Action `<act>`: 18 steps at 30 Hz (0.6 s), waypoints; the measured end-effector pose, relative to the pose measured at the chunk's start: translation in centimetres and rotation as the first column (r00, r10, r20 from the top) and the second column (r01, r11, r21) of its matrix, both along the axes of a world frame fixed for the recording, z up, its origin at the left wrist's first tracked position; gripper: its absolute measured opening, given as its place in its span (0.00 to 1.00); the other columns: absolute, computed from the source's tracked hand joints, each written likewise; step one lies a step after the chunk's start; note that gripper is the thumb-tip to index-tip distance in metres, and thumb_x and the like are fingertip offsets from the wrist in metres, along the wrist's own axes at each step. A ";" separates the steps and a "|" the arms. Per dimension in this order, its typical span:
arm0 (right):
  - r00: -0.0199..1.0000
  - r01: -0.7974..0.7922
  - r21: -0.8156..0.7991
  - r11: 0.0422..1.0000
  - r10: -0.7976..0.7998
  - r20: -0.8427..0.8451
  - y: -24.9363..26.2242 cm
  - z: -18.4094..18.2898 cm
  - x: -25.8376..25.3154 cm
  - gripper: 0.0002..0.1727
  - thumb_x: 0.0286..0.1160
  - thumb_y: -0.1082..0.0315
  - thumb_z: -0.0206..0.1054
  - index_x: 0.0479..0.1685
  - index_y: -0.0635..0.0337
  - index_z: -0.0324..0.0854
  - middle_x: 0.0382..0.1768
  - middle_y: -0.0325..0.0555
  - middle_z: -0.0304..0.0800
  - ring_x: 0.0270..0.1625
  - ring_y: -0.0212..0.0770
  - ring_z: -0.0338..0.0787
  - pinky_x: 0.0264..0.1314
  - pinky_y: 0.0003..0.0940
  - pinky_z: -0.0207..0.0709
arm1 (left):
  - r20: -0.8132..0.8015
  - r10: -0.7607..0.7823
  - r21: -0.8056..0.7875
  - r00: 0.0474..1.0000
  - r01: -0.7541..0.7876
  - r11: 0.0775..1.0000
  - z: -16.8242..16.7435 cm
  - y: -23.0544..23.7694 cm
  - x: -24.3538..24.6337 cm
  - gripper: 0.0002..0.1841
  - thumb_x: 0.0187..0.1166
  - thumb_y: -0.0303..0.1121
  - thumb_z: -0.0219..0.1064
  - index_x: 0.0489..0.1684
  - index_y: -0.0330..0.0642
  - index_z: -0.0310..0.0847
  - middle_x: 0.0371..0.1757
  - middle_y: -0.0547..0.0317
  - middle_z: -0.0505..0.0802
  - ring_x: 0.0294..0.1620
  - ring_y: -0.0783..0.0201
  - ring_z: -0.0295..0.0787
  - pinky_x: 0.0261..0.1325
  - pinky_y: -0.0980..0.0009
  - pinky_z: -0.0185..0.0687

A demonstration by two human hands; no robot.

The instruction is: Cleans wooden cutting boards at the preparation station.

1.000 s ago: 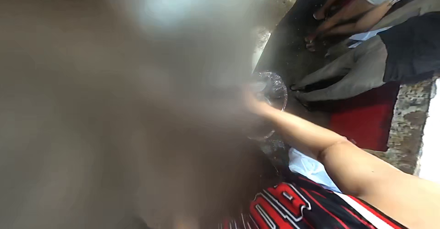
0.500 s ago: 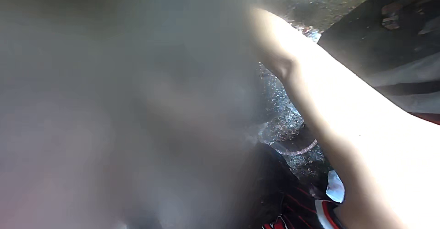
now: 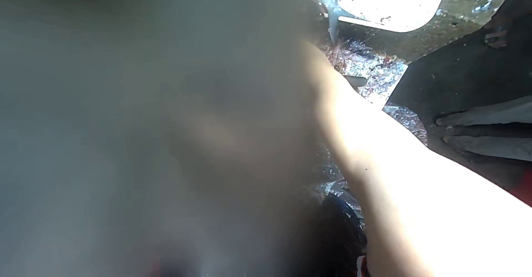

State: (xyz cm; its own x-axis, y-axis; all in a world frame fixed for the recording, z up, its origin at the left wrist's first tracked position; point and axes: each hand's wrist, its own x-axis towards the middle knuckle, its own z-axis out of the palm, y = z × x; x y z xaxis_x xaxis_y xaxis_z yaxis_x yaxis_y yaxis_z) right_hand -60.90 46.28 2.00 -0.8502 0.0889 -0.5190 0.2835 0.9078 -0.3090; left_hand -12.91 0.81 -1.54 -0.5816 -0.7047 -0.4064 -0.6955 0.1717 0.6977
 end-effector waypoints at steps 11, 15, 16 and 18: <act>0.984 -0.076 -0.139 0.987 0.051 -0.172 -3.3 11.3 8.1 0.23 0.79 0.74 0.69 0.72 0.74 0.77 0.75 0.73 0.77 0.80 0.72 0.74 0.82 0.66 0.63 | -0.112 -0.029 -0.030 0.993 0.025 0.999 -1.2 -1.3 0.7 0.17 0.93 0.36 0.51 0.43 0.34 0.83 0.18 0.66 0.79 0.13 0.72 0.74 0.16 0.74 0.75; 0.710 -0.187 -0.215 0.958 -0.020 -0.704 -2.8 6.1 3.2 0.20 0.79 0.62 0.69 0.64 0.65 0.85 0.63 0.65 0.87 0.70 0.62 0.85 0.77 0.59 0.71 | -0.199 -0.072 -0.028 0.977 0.068 0.997 -1.6 -1.3 1.3 0.13 0.91 0.34 0.56 0.42 0.35 0.83 0.18 0.64 0.82 0.13 0.71 0.77 0.15 0.72 0.77; 0.609 -0.175 -0.278 0.944 -0.118 -0.784 -3.2 5.4 3.3 0.20 0.77 0.58 0.69 0.60 0.61 0.87 0.59 0.58 0.90 0.67 0.54 0.88 0.75 0.54 0.75 | -0.249 -0.092 -0.008 0.964 0.093 0.996 -1.9 -1.2 1.5 0.12 0.90 0.34 0.58 0.41 0.36 0.83 0.17 0.65 0.82 0.13 0.71 0.76 0.15 0.72 0.76; 0.489 -0.152 -0.506 0.849 -0.381 -0.785 -4.6 6.1 6.7 0.19 0.73 0.55 0.71 0.56 0.58 0.90 0.54 0.47 0.94 0.62 0.40 0.90 0.72 0.44 0.78 | -0.313 -0.145 0.006 0.939 0.154 0.988 -1.8 -0.3 1.0 0.11 0.88 0.34 0.62 0.40 0.37 0.85 0.17 0.67 0.83 0.13 0.72 0.76 0.16 0.73 0.76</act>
State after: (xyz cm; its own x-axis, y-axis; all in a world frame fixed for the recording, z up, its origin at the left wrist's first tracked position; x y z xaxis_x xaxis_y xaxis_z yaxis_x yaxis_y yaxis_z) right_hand -54.21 41.69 8.12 -0.8747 0.2090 0.4372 -0.2648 0.5495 -0.7924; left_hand -11.90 0.55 -3.34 -0.7802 -0.5900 -0.2078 -0.4109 0.2328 0.8814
